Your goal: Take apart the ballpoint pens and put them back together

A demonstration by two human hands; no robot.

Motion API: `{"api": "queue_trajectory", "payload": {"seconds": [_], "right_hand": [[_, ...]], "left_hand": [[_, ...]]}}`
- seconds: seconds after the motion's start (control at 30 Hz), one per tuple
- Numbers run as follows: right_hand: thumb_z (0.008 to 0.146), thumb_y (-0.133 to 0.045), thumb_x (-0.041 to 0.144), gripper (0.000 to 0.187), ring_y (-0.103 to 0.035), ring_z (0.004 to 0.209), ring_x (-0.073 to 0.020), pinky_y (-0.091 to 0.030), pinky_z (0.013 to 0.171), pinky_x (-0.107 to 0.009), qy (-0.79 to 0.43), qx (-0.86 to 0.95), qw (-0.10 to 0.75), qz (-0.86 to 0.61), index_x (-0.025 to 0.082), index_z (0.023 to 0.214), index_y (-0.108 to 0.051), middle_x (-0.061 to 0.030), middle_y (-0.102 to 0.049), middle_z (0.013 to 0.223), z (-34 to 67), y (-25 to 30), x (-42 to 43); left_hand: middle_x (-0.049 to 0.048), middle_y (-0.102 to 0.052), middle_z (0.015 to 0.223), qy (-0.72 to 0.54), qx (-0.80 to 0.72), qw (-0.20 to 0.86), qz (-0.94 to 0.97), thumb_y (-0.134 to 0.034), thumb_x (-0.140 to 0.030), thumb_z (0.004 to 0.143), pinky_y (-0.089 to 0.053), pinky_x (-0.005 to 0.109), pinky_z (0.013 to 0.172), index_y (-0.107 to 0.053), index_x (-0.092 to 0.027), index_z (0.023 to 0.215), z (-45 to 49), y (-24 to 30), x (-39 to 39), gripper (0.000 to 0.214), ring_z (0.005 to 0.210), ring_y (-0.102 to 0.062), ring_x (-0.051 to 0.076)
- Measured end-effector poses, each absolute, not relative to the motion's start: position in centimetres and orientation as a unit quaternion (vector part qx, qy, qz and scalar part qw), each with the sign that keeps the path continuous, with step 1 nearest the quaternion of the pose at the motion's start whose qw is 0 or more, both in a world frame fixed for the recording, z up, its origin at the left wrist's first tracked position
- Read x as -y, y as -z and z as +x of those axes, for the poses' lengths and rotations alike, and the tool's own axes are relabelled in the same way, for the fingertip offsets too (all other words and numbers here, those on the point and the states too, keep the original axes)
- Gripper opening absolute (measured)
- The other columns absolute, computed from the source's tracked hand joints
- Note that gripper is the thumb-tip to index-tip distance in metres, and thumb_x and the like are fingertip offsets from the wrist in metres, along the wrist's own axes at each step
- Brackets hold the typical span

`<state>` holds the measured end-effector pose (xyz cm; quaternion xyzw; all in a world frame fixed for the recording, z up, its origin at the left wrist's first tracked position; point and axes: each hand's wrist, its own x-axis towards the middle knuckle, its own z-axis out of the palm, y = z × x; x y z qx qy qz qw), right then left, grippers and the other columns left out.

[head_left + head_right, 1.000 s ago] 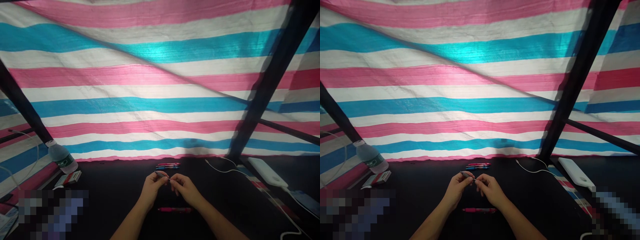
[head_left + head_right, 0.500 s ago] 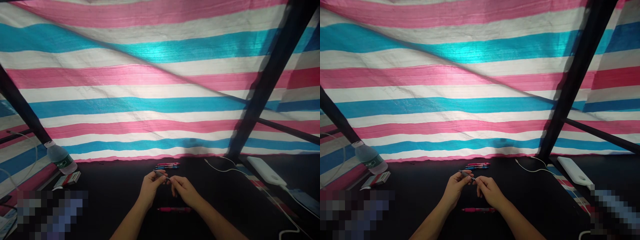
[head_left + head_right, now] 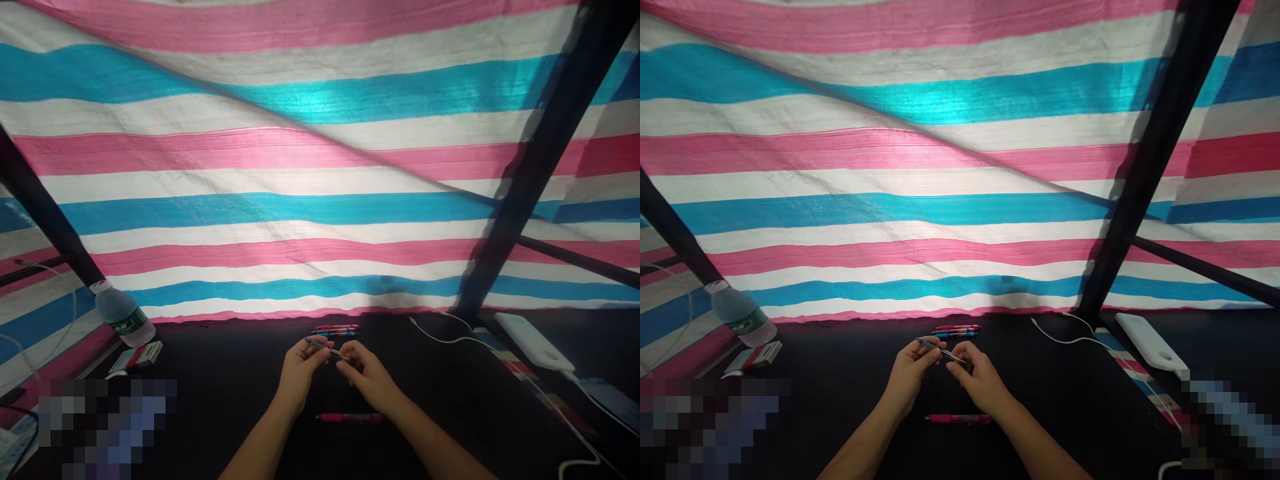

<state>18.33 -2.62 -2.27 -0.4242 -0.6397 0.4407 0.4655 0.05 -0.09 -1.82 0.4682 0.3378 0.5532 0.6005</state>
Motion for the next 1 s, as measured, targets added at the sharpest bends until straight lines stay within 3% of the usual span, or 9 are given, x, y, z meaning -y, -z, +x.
{"api": "queue_trajectory", "payload": {"seconds": [0.07,0.23,0.43,0.5,0.67,0.83,0.93,1.0], "right_hand": [[0.092,-0.064,0.057,0.036,-0.056,0.055,-0.0139,-0.044,0.055,-0.025,-0.439,0.639,0.467,-0.425,0.021,0.091,-0.061,0.0028,-0.062,0.067,18.3,2.1,2.7],[0.100,-0.039,0.065,0.055,-0.049,0.043,-0.0136,-0.041,0.048,-0.026,-0.514,0.615,0.433,-0.413,0.020,0.077,-0.060,0.0025,-0.056,0.050,18.3,2.1,2.5],[0.086,-0.074,0.050,0.031,-0.058,0.071,-0.0176,-0.044,0.065,-0.028,-0.378,0.642,0.497,-0.445,0.021,0.094,-0.065,0.0001,-0.064,0.080,18.5,1.4,2.6],[0.089,-0.069,0.049,0.030,-0.058,0.070,-0.0179,-0.043,0.066,-0.029,-0.371,0.646,0.487,-0.456,0.020,0.086,-0.066,0.0001,-0.064,0.075,18.7,1.3,2.6],[0.104,-0.041,0.052,0.049,-0.054,0.057,-0.0168,-0.043,0.066,-0.031,-0.421,0.656,0.449,-0.437,0.019,0.079,-0.067,0.0014,-0.059,0.054,18.9,1.7,2.4],[0.090,-0.069,0.046,0.025,-0.061,0.077,-0.0203,-0.044,0.069,-0.030,-0.376,0.661,0.477,-0.441,0.022,0.097,-0.068,-0.0012,-0.068,0.085,18.7,1.5,2.6],[0.094,-0.064,0.043,0.023,-0.061,0.073,-0.0201,-0.043,0.068,-0.031,-0.359,0.675,0.465,-0.447,0.021,0.088,-0.068,-0.0008,-0.068,0.077,18.7,1.1,2.8],[0.100,-0.054,0.044,0.031,-0.059,0.065,-0.0192,-0.042,0.067,-0.031,-0.376,0.682,0.448,-0.439,0.021,0.084,-0.068,0.0004,-0.065,0.065,18.8,1.0,2.9]], "left_hand": [[0.0103,-0.079,0.097,-0.552,-0.336,0.605,0.466,-0.087,-0.029,0.074,-0.051,0.030,0.075,-0.075,-0.015,0.101,0.0,1.9,0.1,0.032,0.077,-0.068,0.017],[0.0118,-0.079,0.099,-0.526,-0.314,0.634,0.472,-0.086,-0.027,0.075,-0.051,0.029,0.075,-0.075,-0.014,0.098,0.0,1.9,0.2,0.028,0.075,-0.067,0.016],[0.0107,-0.079,0.101,-0.547,-0.315,0.623,0.461,-0.084,-0.024,0.078,-0.051,0.029,0.078,-0.075,-0.014,0.102,-0.1,1.7,0.0,0.027,0.077,-0.066,0.015],[0.0106,-0.079,0.101,-0.550,-0.318,0.620,0.460,-0.085,-0.024,0.078,-0.051,0.029,0.078,-0.075,-0.014,0.102,-0.2,1.8,0.0,0.028,0.077,-0.066,0.015],[0.0117,-0.079,0.100,-0.537,-0.320,0.626,0.466,-0.086,-0.026,0.076,-0.051,0.029,0.076,-0.075,-0.013,0.100,-0.1,1.8,0.0,0.029,0.075,-0.066,0.016],[0.0104,-0.079,0.100,-0.548,-0.319,0.621,0.460,-0.086,-0.025,0.077,-0.051,0.028,0.078,-0.076,-0.015,0.101,0.0,1.6,0.2,0.028,0.079,-0.067,0.016],[0.0110,-0.079,0.102,-0.541,-0.318,0.626,0.463,-0.085,-0.024,0.078,-0.051,0.028,0.078,-0.076,-0.015,0.102,0.0,1.7,0.3,0.028,0.079,-0.067,0.016],[0.0116,-0.079,0.102,-0.535,-0.316,0.628,0.468,-0.084,-0.024,0.078,-0.050,0.029,0.077,-0.076,-0.014,0.102,0.0,1.7,0.3,0.027,0.078,-0.066,0.016]]}}
